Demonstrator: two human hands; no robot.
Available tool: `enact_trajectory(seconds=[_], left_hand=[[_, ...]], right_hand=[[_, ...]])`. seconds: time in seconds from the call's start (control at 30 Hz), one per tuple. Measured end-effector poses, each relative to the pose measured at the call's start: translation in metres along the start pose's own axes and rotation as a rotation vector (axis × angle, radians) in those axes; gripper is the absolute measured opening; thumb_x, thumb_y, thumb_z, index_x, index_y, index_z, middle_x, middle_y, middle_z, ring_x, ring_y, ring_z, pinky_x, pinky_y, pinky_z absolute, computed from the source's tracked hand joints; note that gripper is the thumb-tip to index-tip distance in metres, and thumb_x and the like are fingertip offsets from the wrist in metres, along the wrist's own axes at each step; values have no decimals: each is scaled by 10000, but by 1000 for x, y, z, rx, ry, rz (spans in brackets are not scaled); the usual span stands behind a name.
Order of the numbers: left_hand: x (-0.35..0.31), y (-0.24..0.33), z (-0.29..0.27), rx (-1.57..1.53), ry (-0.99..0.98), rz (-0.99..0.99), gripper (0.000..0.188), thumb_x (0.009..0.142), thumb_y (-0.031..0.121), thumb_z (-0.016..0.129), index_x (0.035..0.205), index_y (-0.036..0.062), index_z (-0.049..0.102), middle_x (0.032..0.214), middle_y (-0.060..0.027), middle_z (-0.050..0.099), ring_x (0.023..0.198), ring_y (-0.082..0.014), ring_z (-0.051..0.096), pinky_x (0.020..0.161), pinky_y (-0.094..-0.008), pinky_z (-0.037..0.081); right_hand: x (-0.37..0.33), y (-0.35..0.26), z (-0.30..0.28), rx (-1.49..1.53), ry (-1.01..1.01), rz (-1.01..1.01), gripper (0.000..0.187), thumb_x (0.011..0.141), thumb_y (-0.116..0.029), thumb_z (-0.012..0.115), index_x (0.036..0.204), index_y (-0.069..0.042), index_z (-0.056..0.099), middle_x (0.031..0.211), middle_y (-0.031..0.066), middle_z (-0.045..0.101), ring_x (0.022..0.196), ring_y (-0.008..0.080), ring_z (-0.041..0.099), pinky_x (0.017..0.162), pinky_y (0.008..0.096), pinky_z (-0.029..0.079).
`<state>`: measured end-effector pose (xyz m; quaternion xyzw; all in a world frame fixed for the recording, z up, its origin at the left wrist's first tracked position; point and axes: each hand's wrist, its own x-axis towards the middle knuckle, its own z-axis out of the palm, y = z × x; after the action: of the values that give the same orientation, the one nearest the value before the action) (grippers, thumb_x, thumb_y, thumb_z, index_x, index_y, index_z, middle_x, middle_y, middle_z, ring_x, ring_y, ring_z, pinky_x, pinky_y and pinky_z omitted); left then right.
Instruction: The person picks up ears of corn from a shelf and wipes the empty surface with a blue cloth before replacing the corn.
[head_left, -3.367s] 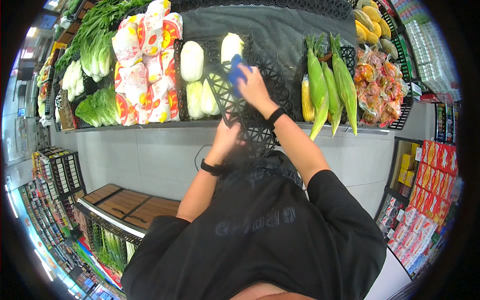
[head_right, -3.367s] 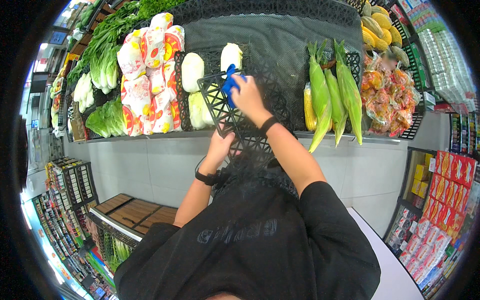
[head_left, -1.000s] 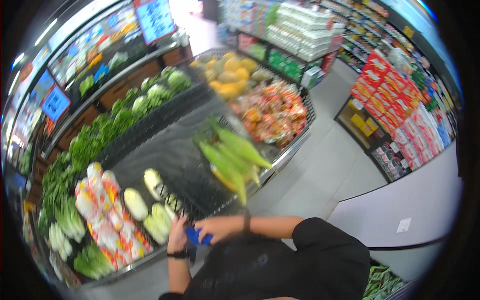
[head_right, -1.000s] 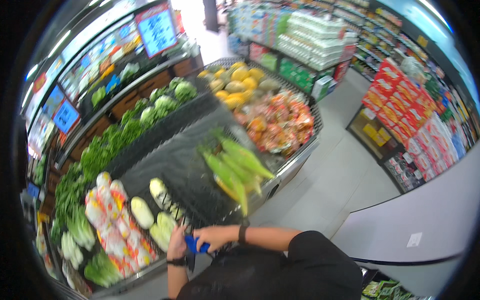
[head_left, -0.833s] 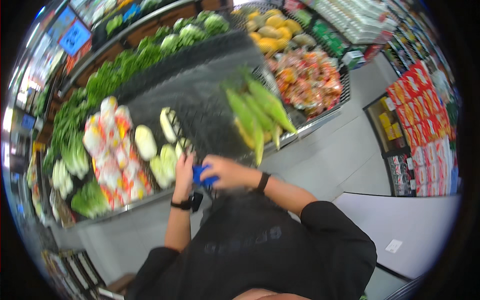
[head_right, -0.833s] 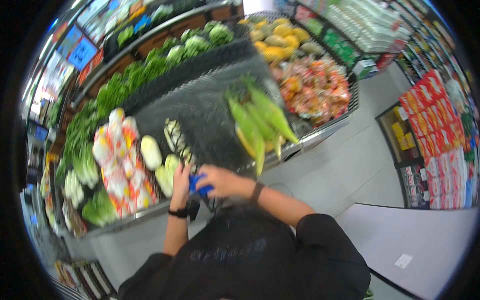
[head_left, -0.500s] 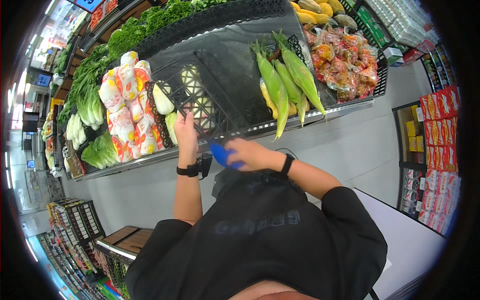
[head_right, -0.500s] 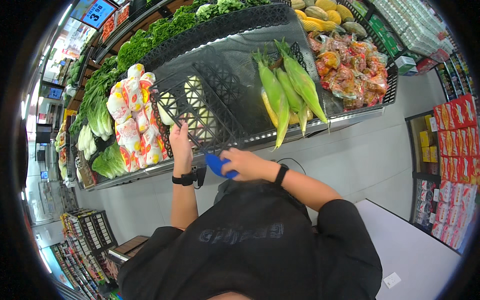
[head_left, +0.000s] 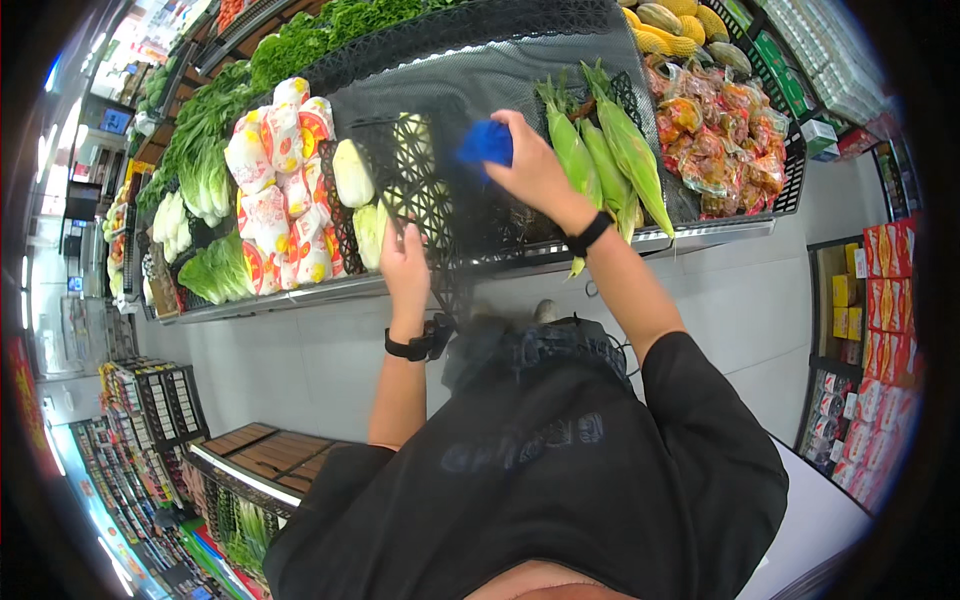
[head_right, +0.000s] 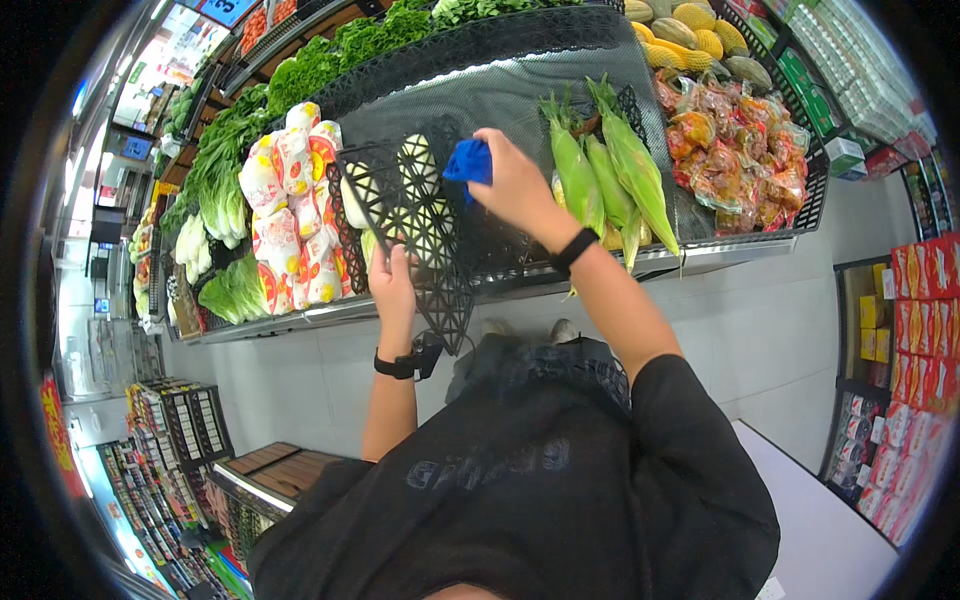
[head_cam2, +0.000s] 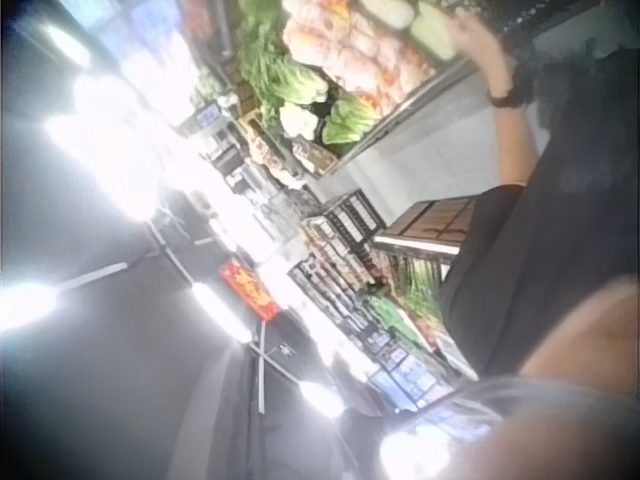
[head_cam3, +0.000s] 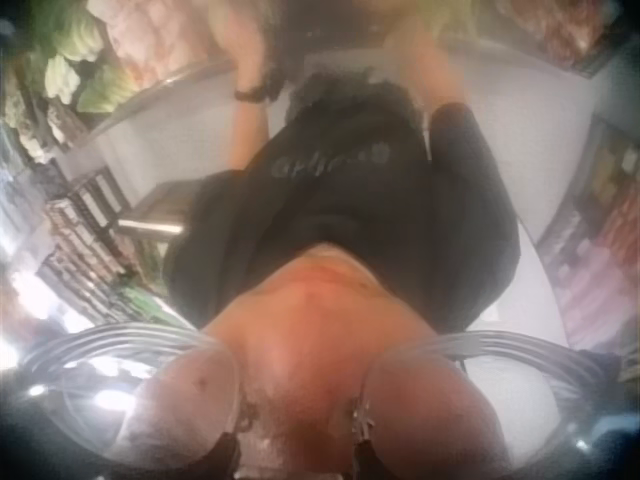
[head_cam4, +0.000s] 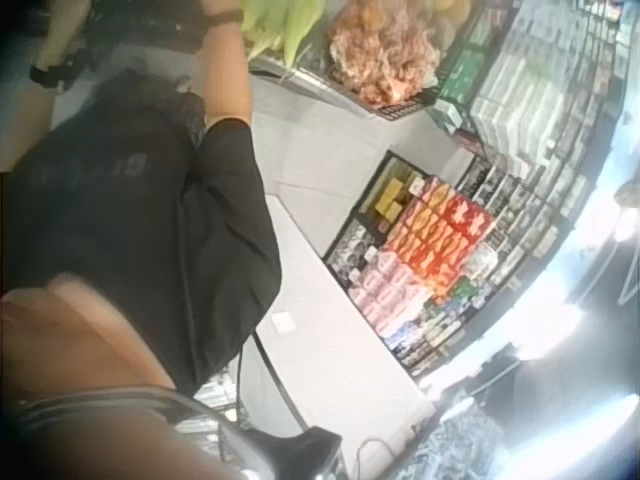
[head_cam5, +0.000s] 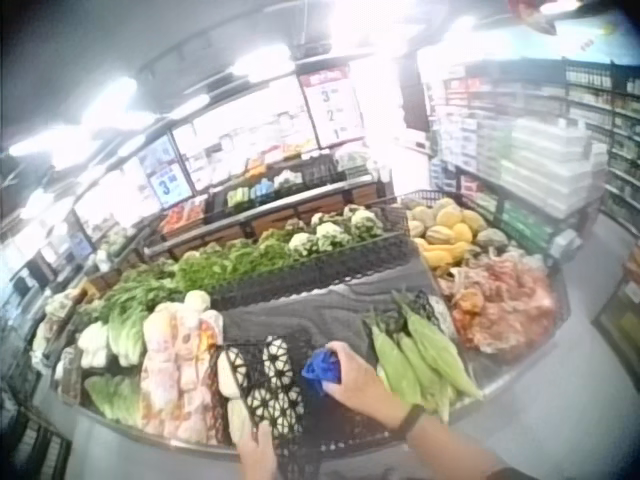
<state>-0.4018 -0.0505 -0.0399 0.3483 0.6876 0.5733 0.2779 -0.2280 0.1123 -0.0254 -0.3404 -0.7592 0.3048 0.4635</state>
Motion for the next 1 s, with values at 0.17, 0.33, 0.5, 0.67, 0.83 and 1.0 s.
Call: enact_trajectory(seconds=[0.17,0.33,0.5,0.67,0.83,1.0], left_hand=[[-5,-33,-6,105,-191,67,508,866,35,553,1366,36,465,1030,-53,574,757,-80,518,654,-251,453],[-16,-40,-12,256,-340,75,622,770,-44,452,1386,34,429,1086,-143,546,1010,-260,541,912,-349,439],[-19,-43,-17,296,-334,28,608,771,-25,438,1377,29,435,1076,-142,543,1000,-256,545,914,-350,442],[-16,-29,-13,135,-314,-130,654,766,-29,428,1415,54,411,1081,-138,541,1003,-251,541,914,-347,443],[-16,-37,-17,171,-379,-74,701,769,-40,415,1458,83,362,1105,-148,529,968,-232,546,863,-324,471],[-19,-24,-14,137,-421,-126,710,786,-33,404,1478,103,327,1141,-120,499,813,-174,561,642,-279,483]], right_hand=[[18,31,7,-193,-229,-52,443,702,-112,684,1129,-87,569,1082,132,574,999,360,588,886,409,491],[15,70,45,-157,-287,-215,448,680,-35,687,1115,-80,587,1096,136,551,1060,351,553,922,410,476],[-23,109,88,-264,-427,-296,424,655,2,674,1067,-46,584,1081,150,550,1004,353,535,890,412,469],[-119,74,91,-249,-738,-338,457,599,-40,740,1022,-63,569,999,135,518,934,343,524,822,412,477],[-117,82,86,-158,-879,-428,482,587,-45,772,1024,-71,572,1019,132,520,965,328,533,811,416,504],[-32,122,107,-235,-426,-155,437,695,-14,684,1113,-55,561,1047,148,542,984,351,549,872,420,475]])
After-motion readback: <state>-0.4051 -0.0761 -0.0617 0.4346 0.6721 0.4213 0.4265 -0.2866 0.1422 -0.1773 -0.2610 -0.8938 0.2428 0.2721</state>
